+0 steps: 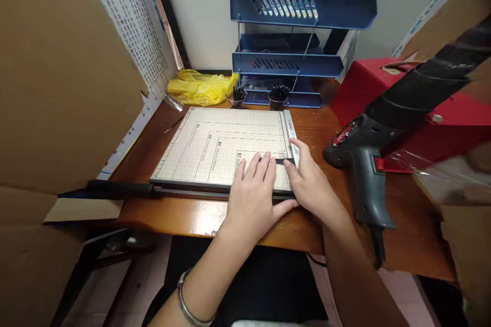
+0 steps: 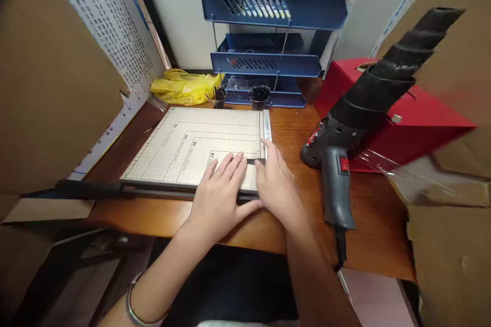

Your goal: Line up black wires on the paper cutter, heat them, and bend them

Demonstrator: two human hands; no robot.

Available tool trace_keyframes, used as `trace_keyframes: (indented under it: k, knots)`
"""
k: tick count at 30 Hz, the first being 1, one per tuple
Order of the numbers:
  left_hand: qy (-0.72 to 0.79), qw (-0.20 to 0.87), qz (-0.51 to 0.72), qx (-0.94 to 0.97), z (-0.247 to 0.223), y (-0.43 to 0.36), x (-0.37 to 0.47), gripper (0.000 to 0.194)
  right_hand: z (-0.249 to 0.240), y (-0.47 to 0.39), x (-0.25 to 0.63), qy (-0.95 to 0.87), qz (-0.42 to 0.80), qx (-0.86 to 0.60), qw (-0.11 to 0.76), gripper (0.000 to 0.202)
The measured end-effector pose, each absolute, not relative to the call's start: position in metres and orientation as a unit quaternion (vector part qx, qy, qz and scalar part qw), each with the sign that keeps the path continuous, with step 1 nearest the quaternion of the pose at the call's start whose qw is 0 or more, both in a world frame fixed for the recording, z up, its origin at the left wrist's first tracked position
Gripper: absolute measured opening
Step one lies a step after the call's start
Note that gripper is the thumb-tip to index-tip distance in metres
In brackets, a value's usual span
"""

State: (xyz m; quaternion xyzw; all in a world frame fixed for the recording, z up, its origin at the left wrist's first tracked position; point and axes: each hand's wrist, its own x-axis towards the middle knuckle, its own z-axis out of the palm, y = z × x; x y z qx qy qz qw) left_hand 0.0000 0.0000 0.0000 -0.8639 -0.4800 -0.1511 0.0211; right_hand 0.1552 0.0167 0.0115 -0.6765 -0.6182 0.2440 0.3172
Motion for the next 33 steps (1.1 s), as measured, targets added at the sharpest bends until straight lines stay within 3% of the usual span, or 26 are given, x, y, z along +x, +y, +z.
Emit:
trace_keyframes:
  k: [9,33]
  knots:
    - [-0.477,0.026,-0.18,-0.86,-0.0001,0.0003,0.0014,0.086,0.011,0.0163,0.1596,-0.597,0.276,-0.675,0.335,0.075]
    - [-0.476,0.017,-0.176,-0.861,-0.0009,0.0001,0.0011,0.086,0.0079,0.0174,0.1579,-0.605,0.263,-0.664,0.353,0.065]
